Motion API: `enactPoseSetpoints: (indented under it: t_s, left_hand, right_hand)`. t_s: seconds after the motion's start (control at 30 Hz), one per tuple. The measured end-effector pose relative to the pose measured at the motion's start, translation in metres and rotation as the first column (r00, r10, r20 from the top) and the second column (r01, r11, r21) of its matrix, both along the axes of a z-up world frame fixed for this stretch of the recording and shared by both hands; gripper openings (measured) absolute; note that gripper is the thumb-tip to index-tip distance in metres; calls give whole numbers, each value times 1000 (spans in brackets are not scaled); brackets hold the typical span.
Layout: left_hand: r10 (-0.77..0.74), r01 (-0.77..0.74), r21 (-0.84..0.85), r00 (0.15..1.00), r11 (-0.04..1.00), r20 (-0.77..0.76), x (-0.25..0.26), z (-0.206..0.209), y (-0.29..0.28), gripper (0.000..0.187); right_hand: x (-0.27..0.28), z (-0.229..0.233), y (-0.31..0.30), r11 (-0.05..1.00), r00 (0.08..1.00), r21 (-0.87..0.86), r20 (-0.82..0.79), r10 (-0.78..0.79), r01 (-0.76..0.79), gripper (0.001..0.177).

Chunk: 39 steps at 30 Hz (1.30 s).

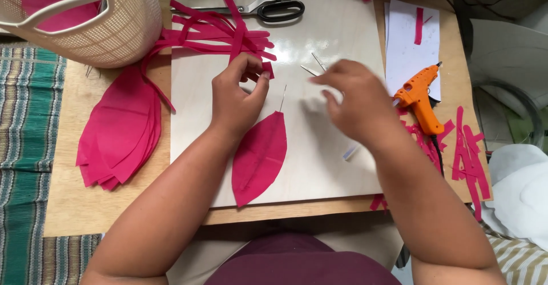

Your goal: Assembling decorative fabric leaves by gluing a wire stem to leaf-shaped fabric pieces and trimming the edges.

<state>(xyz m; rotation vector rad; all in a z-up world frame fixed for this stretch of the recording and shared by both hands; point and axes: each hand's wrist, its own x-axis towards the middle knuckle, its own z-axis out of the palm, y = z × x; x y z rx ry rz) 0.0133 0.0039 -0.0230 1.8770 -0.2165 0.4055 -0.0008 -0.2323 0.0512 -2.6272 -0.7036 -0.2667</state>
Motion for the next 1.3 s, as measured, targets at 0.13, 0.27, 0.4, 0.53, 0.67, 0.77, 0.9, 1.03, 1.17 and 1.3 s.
enactPoseSetpoints:
  t_s: [0.13, 0.27, 0.4, 0.53, 0.67, 0.77, 0.9, 1.03, 1.17, 1.3]
  left_hand:
    - [17, -17, -3, 999, 1000, -28, -3, 10, 0, 12]
    - [37, -39, -11, 994, 999, -98, -3, 14, 3, 15]
    - [13, 5, 77, 973, 997, -232, -2, 10, 5, 16]
    - [-22, 82, 320, 982, 944, -186, -1, 9, 4, 17]
    - [-22, -23, 436, 995, 900, 96, -12, 17, -4, 37]
    - [-289, 274, 188, 956, 943, 57, -22, 34, -11, 38]
    - [-928, 829, -419, 344, 371, -141, -41, 73, -8, 90]
    - [-894, 821, -360, 434, 444, -112, -44, 88, -3, 90]
    - [-770, 697, -383, 634, 607, -67, -33, 106, 24, 87]
    - [-738, 694, -297, 672, 655, -57, -46, 136, 38, 89]
  right_hand:
    - [7, -13, 36, 988, 987, -22, -37, 154, -155, 31]
    - [14, -21, 35, 958, 964, -118, 10, 265, -262, 10]
    - [8, -27, 10, 946, 919, -57, 226, 323, -319, 13]
    - [-22, -4, -18, 957, 871, 24, 421, 252, -289, 15]
    - [-49, -7, -37, 934, 620, 79, 767, 166, -348, 12]
    - [-63, -6, -43, 937, 491, 54, 861, 132, -346, 13]
    - [-64, 1, -41, 934, 476, 62, 871, 121, -351, 14]
    - [-73, 22, -38, 935, 536, 48, 829, 158, -350, 15]
    - [-91, 45, -35, 960, 733, 107, 669, 124, -260, 20]
    - [-108, 60, -30, 962, 851, 174, 516, 93, -211, 12]
